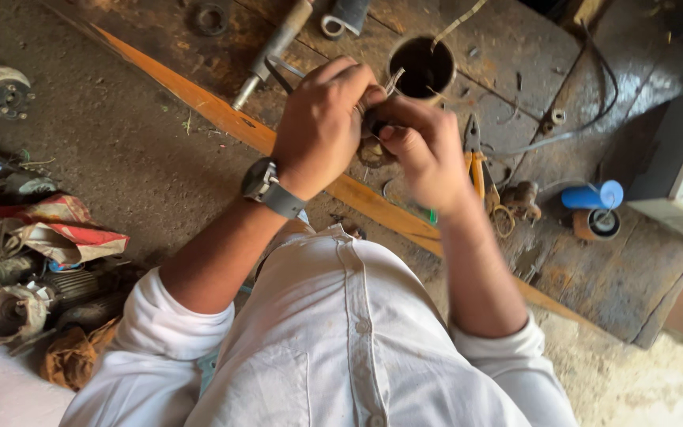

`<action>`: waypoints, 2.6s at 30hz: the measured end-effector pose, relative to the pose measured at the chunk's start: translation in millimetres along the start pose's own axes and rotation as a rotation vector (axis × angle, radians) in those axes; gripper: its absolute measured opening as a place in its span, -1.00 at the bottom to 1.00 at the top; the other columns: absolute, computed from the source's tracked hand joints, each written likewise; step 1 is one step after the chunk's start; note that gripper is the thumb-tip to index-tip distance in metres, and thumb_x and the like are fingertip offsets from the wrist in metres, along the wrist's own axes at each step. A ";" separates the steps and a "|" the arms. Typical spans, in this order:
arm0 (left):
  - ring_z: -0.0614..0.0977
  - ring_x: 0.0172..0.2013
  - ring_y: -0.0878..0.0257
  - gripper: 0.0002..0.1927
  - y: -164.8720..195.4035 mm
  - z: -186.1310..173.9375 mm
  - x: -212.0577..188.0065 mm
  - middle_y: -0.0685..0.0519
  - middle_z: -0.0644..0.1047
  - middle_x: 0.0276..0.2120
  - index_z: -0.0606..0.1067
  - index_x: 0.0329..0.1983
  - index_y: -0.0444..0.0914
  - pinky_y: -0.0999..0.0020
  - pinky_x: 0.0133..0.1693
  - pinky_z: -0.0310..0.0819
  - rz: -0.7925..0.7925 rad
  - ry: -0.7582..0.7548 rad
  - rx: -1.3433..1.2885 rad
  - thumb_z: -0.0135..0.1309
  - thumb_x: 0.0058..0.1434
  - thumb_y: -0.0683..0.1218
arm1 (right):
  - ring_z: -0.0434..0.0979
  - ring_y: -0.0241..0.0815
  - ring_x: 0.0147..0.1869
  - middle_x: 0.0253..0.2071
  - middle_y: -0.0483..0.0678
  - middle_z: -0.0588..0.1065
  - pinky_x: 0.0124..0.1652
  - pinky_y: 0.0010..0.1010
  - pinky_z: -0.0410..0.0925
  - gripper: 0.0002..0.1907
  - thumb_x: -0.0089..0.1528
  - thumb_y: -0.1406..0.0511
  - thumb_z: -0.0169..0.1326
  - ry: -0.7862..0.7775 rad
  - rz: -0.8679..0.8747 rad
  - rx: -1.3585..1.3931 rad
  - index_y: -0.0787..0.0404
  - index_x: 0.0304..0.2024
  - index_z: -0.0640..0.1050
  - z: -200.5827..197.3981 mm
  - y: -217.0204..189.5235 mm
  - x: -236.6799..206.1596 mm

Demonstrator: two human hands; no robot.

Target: The person stands at a workbench and strips insulation from the ends of electrical wires, using a knife to cut and peel the insulation and twisting the exposed strands. They then take a file and run it along a flat metal blade, working the surface before setting the file down.

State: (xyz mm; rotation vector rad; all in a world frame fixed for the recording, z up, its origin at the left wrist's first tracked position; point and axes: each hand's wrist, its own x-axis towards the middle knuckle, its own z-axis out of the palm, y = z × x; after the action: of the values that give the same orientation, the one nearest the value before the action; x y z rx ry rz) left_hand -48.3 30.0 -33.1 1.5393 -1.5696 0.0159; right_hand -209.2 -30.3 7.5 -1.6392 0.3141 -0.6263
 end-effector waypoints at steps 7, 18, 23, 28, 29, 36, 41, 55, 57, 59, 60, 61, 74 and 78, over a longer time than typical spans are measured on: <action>0.63 -0.28 0.00 -0.76 -0.8 -12.4 7.6 -0.06 0.57 -0.33 0.49 -0.26 -0.31 0.10 -0.26 0.47 -0.075 -0.175 -0.048 0.03 0.53 -0.09 | 0.62 0.03 0.06 -0.03 0.06 0.55 0.06 -0.25 0.50 -0.82 0.36 0.37 0.06 -0.836 -0.407 0.131 0.27 0.02 0.51 11.6 -38.6 -11.1; 0.67 -0.16 0.05 -0.77 26.0 -45.0 -7.5 0.01 0.57 -0.06 0.52 0.05 -0.26 0.22 -0.15 0.58 0.089 -0.106 0.171 0.18 0.34 -0.17 | 0.52 0.18 0.03 -0.07 0.10 0.50 -0.02 -0.04 0.38 -0.75 0.22 0.32 0.16 0.061 0.227 -1.158 0.21 -0.04 0.56 -71.7 157.3 -78.2; 0.68 -0.18 0.15 -0.75 13.4 -41.9 -12.3 0.07 0.58 -0.07 0.55 0.06 -0.20 0.30 -0.17 0.60 0.255 -0.045 0.313 0.20 0.33 -0.23 | 0.46 0.16 0.11 0.01 0.08 0.48 0.07 -0.08 0.35 -0.73 0.21 0.34 0.17 0.188 0.109 -1.211 0.21 -0.03 0.56 -84.8 219.4 -89.9; 0.67 -0.29 0.17 -0.87 14.5 -32.2 -14.1 0.08 0.58 -0.24 0.55 -0.10 -0.21 0.29 -0.28 0.55 0.094 -0.050 0.177 0.24 0.41 -0.09 | 0.44 0.16 0.11 0.04 0.08 0.50 0.09 -0.08 0.34 -0.75 0.18 0.34 0.23 0.295 0.049 -1.243 0.22 -0.09 0.57 -76.3 193.1 -85.1; 0.66 -0.32 0.16 -0.87 15.7 -31.2 -14.0 0.07 0.58 -0.27 0.54 -0.14 -0.21 0.27 -0.32 0.53 0.026 -0.065 0.153 0.24 0.40 -0.08 | 0.45 0.15 0.08 0.03 0.07 0.51 0.09 -0.08 0.34 -0.75 0.15 0.34 0.24 0.318 0.005 -1.278 0.22 -0.11 0.58 -73.3 177.7 -81.0; 0.66 -0.30 0.11 -0.91 15.4 -25.3 -2.7 0.05 0.60 -0.26 0.51 -0.14 -0.22 0.23 -0.31 0.54 -0.052 -0.011 0.056 0.19 0.37 -0.13 | 0.59 -0.05 -0.01 -0.07 -0.07 0.58 -0.01 -0.30 0.44 -0.83 0.31 0.41 0.26 0.330 -0.171 -0.951 0.15 -0.06 0.59 -31.9 47.8 -60.5; 0.68 -0.28 0.12 -0.90 16.5 -23.7 -1.0 0.00 0.62 -0.21 0.50 -0.13 -0.26 0.24 -0.29 0.57 -0.053 -0.027 0.022 0.15 0.40 -0.14 | 0.33 0.07 0.35 0.31 -0.02 0.42 0.29 -0.11 0.27 -0.61 0.34 0.33 0.30 0.391 -0.470 -1.327 0.05 0.22 0.60 -11.7 16.5 -24.0; 0.61 -0.35 -0.01 -0.83 15.9 -50.2 -25.9 -0.08 0.55 -0.38 0.45 -0.16 -0.33 0.10 -0.27 0.46 -0.212 -0.067 -0.023 0.13 0.40 -0.12 | 0.23 0.05 0.50 0.43 -0.07 0.32 0.35 -0.09 0.07 -0.73 0.33 0.16 0.32 0.396 -0.472 -1.321 -0.28 0.09 0.71 -11.7 37.6 -8.2; 0.61 -0.35 -0.02 -0.82 17.2 -49.6 -26.4 -0.10 0.55 -0.38 0.46 -0.14 -0.34 0.12 -0.30 0.46 -0.263 -0.072 -0.063 0.14 0.40 -0.11 | 0.23 0.04 0.50 0.43 -0.07 0.33 0.35 -0.09 0.06 -0.75 0.33 0.15 0.34 0.388 -0.495 -1.321 -0.31 0.06 0.73 -12.9 37.6 -7.3; 0.62 -0.34 -0.02 -0.82 18.0 -49.9 -27.2 -0.09 0.56 -0.35 0.46 -0.11 -0.34 0.12 -0.28 0.47 -0.227 -0.064 -0.072 0.14 0.41 -0.12 | 0.23 0.04 0.50 0.42 -0.09 0.34 0.35 -0.08 0.06 -0.80 0.34 0.14 0.36 0.397 -0.504 -1.329 -0.32 0.00 0.73 -13.9 38.1 -5.7; 0.62 -0.34 -0.02 -0.82 18.3 -49.7 -27.3 -0.09 0.57 -0.34 0.47 -0.10 -0.35 0.12 -0.27 0.47 -0.207 -0.060 -0.078 0.13 0.42 -0.12 | 0.23 0.04 0.49 0.41 -0.08 0.34 0.36 -0.06 0.06 -0.82 0.34 0.14 0.37 0.401 -0.510 -1.312 -0.30 0.00 0.73 -14.0 38.6 -4.9; 0.62 -0.34 -0.01 -0.81 18.4 -49.5 -27.1 -0.10 0.57 -0.32 0.47 -0.08 -0.35 0.12 -0.27 0.47 -0.197 -0.075 -0.076 0.14 0.41 -0.12 | 0.24 0.05 0.49 0.41 -0.07 0.34 0.38 -0.05 0.07 -0.83 0.34 0.13 0.37 0.407 -0.517 -1.295 -0.28 -0.01 0.73 -13.8 39.1 -3.7; 0.56 0.08 -0.04 -0.57 13.8 -62.2 -29.0 -0.06 0.54 0.01 0.43 0.12 -0.27 0.09 0.14 0.40 -0.012 -0.156 -0.013 0.25 0.32 0.03 | 0.33 0.13 0.40 0.38 0.14 0.37 0.36 -0.07 0.22 -0.76 0.30 0.29 0.34 0.394 -0.497 -1.235 0.03 0.03 0.70 -19.7 28.2 -33.5; 0.52 0.15 -0.02 -0.52 2.3 -76.3 -40.0 -0.08 0.50 0.13 0.43 0.18 -0.26 0.10 0.18 0.40 0.038 -0.139 -0.024 0.27 0.29 0.02 | 0.51 0.05 0.18 0.22 0.11 0.49 0.17 -0.16 0.35 -0.76 0.23 0.41 0.30 0.511 -0.501 -1.168 0.12 -0.05 0.67 -34.2 35.8 -73.6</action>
State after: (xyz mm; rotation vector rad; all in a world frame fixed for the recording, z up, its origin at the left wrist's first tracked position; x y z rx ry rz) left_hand -14.3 105.8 -10.4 1.5188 -1.7015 -0.0905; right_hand -283.0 -24.9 -41.4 -2.6935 0.7393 -1.4151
